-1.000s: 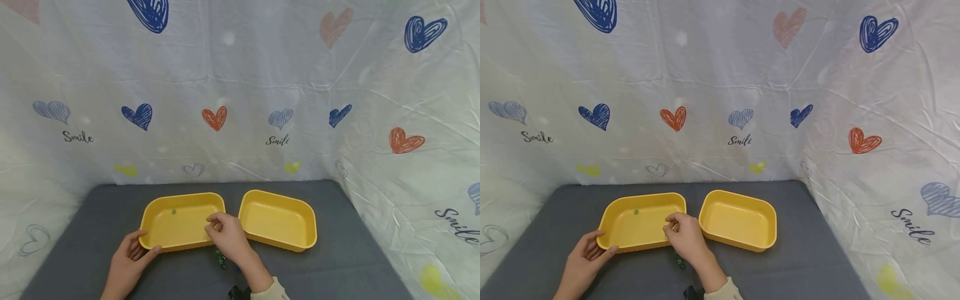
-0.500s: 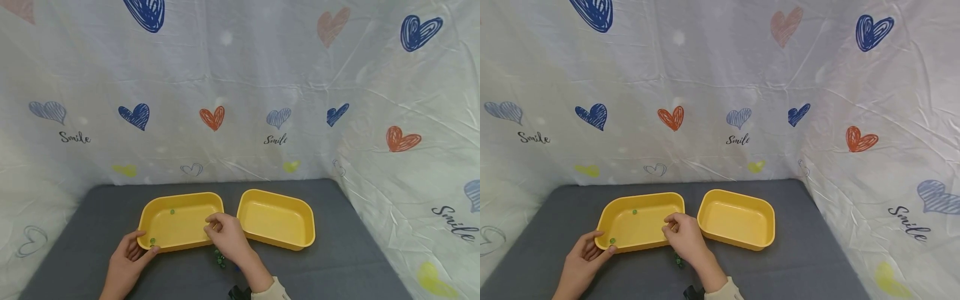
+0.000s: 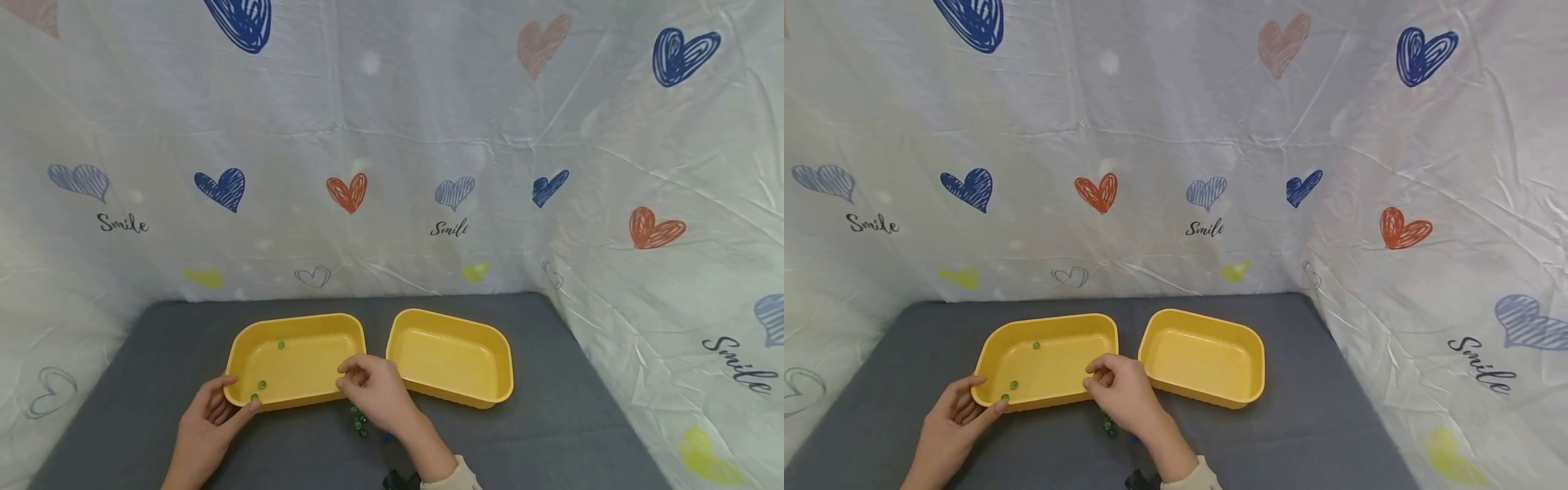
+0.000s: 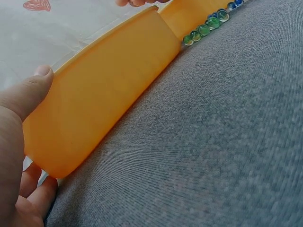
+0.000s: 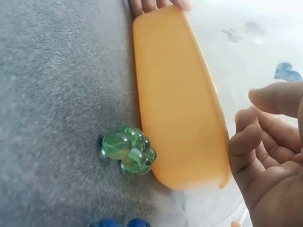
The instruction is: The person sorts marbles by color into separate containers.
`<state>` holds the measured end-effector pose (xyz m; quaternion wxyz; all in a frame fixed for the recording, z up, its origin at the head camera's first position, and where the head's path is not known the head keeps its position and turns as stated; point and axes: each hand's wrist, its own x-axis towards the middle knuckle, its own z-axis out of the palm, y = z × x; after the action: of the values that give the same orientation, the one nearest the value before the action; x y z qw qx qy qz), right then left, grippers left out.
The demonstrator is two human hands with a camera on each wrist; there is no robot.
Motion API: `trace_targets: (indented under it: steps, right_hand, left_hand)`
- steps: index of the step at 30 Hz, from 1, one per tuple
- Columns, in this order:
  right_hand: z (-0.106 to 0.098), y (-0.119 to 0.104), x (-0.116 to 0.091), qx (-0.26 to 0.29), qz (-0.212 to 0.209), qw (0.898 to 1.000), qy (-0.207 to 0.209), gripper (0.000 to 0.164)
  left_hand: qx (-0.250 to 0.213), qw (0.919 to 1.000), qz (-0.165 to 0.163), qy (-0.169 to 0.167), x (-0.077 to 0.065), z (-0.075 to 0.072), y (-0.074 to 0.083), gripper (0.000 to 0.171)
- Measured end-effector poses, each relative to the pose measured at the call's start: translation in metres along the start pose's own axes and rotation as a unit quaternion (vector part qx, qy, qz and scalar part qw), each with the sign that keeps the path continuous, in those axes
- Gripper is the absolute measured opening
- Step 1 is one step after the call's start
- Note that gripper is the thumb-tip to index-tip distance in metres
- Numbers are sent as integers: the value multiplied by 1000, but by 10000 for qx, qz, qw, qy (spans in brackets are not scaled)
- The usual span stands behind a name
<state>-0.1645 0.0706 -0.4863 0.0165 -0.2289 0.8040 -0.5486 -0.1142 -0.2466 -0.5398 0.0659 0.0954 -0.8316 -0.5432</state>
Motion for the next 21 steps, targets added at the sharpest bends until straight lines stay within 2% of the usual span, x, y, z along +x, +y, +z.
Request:
trace_targets:
  steps: [8, 15, 21]
  right_hand:
    - [-6, 7, -15, -92, -362, 9992, -135, 13]
    - [-12, 18, -26, -135, -232, 9991, -315, 11]
    - [-15, 28, -32, -385, -26, 9984, -410, 9]
  left_hand:
    - [44, 10000, 57, -15, 0, -1, 0, 80]
    - [50, 10000, 34, 4, 1, -2, 0, 80]
    - [72, 10000, 30, -22, 2, -1, 0, 80]
